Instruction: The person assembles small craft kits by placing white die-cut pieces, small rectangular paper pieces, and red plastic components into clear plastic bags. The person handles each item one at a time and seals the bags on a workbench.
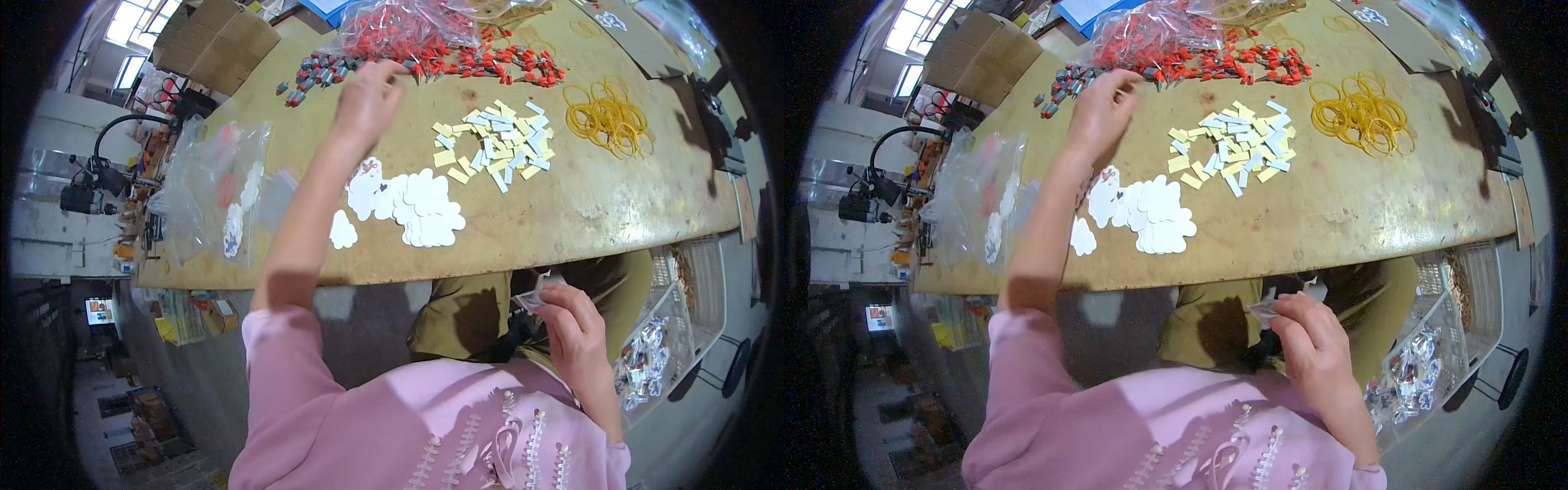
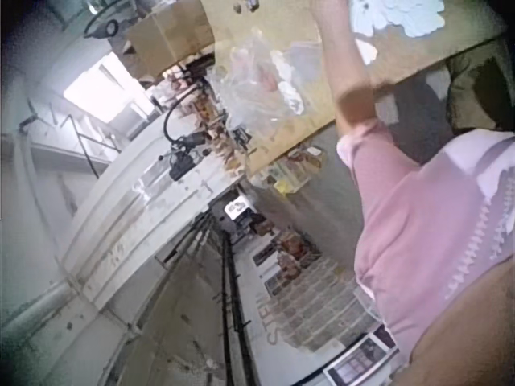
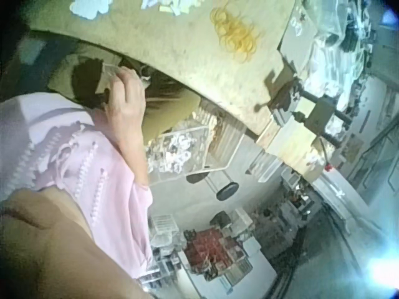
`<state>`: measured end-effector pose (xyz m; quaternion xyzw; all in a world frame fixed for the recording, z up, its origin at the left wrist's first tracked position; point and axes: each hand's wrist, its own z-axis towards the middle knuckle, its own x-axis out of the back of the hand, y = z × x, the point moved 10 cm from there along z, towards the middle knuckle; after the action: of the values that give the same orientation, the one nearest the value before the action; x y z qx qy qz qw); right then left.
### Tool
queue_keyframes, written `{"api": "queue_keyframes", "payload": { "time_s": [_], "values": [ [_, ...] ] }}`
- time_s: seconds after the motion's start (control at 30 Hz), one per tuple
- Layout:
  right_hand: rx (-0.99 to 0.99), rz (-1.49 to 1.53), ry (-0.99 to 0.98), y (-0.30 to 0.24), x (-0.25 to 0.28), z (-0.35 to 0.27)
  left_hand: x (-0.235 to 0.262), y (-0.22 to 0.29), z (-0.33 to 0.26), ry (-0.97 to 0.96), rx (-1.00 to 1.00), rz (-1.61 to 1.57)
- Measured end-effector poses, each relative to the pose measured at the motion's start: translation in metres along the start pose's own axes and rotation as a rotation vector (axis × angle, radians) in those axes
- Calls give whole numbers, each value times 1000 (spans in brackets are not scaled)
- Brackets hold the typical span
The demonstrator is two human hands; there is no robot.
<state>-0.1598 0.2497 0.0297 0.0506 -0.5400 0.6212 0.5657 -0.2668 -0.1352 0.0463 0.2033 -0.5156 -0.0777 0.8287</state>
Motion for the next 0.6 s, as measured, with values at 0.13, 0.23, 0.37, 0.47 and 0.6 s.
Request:
{"api": "queue_keyframes", "payload": {
  "time_s": [0.13, 0.23, 0.37, 0.47, 0.6],
  "values": [
    [-32, 2, 18, 9, 2, -5, -15, -74, 46, 81, -22, 244],
    [-47, -10, 13, 13, 4, -5, -25, -92, 56, 23, 33, 320],
    [-59, -5, 4, 18, 5, -2, -33, -83, 52, -86, 198, 277],
    [-55, 20, 9, 21, 2, -1, -45, -61, 47, -86, 121, -223],
    [-54, 22, 6, 19, 0, 0, -54, -18, 50, 3, -54, 111]
  ]
}}
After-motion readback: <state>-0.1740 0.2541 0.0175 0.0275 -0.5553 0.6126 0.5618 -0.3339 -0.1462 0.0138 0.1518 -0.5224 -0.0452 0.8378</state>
